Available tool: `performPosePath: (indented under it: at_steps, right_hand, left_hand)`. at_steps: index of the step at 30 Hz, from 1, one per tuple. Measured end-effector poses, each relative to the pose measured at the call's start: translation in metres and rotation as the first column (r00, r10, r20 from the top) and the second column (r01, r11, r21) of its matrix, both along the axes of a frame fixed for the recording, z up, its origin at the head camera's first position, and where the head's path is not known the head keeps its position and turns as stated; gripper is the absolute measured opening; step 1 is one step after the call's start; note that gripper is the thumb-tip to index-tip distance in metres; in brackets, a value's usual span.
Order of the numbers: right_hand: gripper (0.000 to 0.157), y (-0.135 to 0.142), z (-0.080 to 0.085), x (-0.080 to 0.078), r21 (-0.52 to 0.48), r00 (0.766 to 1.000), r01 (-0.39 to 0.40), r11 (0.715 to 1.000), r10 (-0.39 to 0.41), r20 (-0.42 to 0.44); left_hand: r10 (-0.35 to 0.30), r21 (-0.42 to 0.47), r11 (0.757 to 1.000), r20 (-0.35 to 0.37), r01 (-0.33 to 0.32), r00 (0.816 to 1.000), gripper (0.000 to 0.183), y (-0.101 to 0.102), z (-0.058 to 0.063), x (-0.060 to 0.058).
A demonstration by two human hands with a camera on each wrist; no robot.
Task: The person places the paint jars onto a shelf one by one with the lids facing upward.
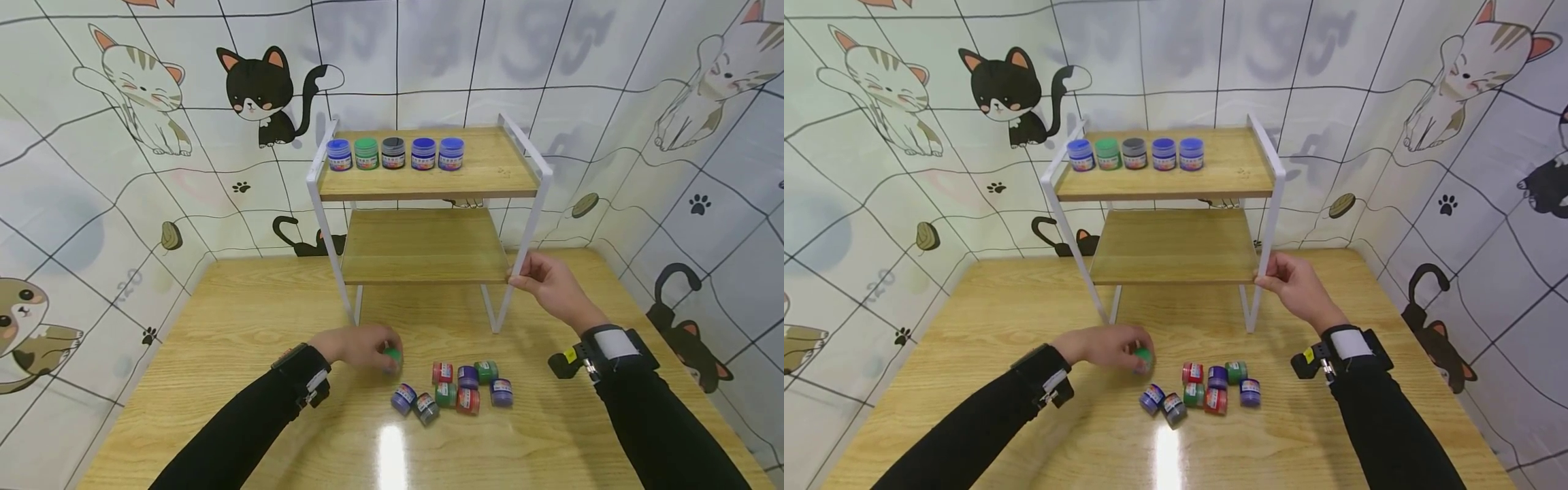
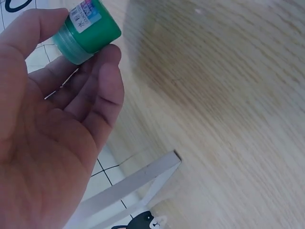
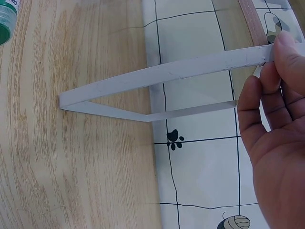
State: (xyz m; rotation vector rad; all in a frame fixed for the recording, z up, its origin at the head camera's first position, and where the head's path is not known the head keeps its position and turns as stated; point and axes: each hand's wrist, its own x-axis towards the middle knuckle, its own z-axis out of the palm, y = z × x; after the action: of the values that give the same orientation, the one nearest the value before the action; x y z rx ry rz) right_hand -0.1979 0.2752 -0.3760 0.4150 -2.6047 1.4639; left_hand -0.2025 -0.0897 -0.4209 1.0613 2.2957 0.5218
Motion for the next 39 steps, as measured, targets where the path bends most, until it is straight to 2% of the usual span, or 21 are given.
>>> performPosePath:
  at_steps: [4,7,12,16,19,25,39]
  right_hand:
    - [0.011,0.0,0.0004,-0.0004,0.004,1.0,0.001,1.0,-0.001,-0.005]
    - [0.01,0.0001,0.0003,-0.0006,0.006,1.0,0.001,1.0,-0.001,-0.01]
    - [0.01,0.0003,-0.0003,-0.0007,-0.002,1.0,-0.005,1.0,0.005,-0.013]
    - [0.011,0.0006,-0.0014,-0.0006,-0.014,1.0,-0.01,1.0,0.01,-0.021]
    - [0.011,0.0005,-0.0015,-0.0009,-0.01,1.0,-0.006,1.0,0.005,-0.025]
    - [0.01,0.0,-0.0002,-0.0012,0.002,1.0,0.0,1.0,0.0,-0.027]
    - [0.011,-0.0002,0.0,-0.0006,-0.004,0.999,-0.009,1.0,0.009,-0.033]
  left_hand:
    - [0.028,0.004,1.0,0.032,-0.028,0.999,0.02,-0.0019,0.002,-0.0016]
    - [0.007,0.023,1.0,0.035,-0.008,0.999,0.026,-0.0028,0.002,-0.0028]
    - [-0.04,0.054,0.998,0.007,0.039,0.999,0.027,-0.0034,0.0023,-0.0026]
    - [-0.029,0.034,0.999,-0.019,0.029,0.999,0.029,-0.0029,0.0018,0.0003]
    - [-0.017,0.017,1.0,-0.012,0.018,1.0,0.031,-0.0021,0.0008,0.0014]
    - [-0.036,0.015,0.999,-0.016,0.036,0.999,0.026,-0.0005,-0.0009,0.0003]
    - [-0.015,-0.009,1.0,-0.004,0.014,1.0,0.021,0.0026,0.005,0.0005]
